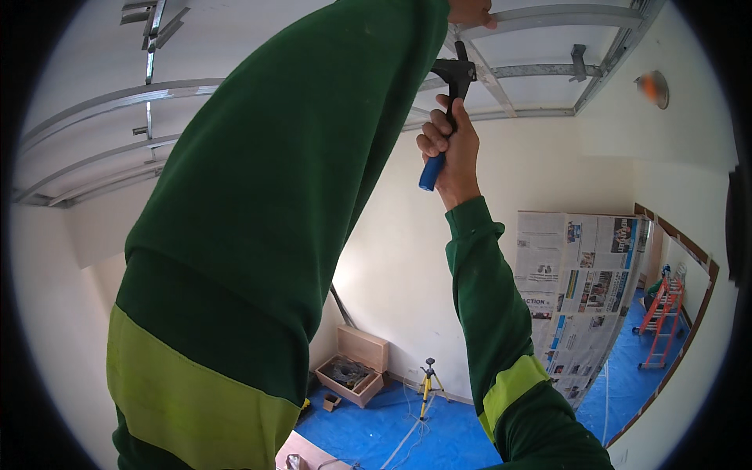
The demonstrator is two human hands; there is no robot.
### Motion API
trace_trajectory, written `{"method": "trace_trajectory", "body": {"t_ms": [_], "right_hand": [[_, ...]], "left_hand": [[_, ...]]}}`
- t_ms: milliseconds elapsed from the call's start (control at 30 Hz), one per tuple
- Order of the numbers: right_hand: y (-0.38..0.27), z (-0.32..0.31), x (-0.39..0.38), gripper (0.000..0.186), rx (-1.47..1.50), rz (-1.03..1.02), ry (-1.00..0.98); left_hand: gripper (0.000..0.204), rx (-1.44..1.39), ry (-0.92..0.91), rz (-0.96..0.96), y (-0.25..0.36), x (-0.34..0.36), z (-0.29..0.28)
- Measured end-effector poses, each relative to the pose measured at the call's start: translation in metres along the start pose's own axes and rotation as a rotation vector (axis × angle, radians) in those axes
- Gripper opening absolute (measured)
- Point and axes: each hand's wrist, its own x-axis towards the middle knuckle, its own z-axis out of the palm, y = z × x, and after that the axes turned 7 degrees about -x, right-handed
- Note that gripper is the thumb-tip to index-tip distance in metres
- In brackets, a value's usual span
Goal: The person sits on the floor and opens a box of screws, then stands and uses a cordless drill to fasten metal ceiling grid components. They also use a manual crimping tool to secure parts of the ceiling framework.
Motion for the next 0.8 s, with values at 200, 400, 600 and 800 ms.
{"method": "trace_trajectory", "body": {"t_ms": [200, 400, 600, 800], "right_hand": [[0.003, 0.004, 0.001, 0.031, -0.017, -0.026, 0.038], [0.008, 0.034, -0.002, 0.03, -0.216, -0.067, 0.222], [-0.002, 0.037, -0.006, 0.03, -0.242, -0.039, 0.198], [-0.001, 0.041, -0.006, 0.031, -0.349, -0.06, 0.267]], "left_hand": [[0.054, -0.05, -0.012, -0.047, 0.004, -0.004, -0.004], [0.054, -0.06, -0.035, -0.052, 0.008, -0.007, -0.009], [0.056, -0.067, -0.069, -0.067, 0.006, -0.006, -0.013], [0.057, -0.063, -0.054, -0.088, 0.008, -0.005, -0.011]]}}
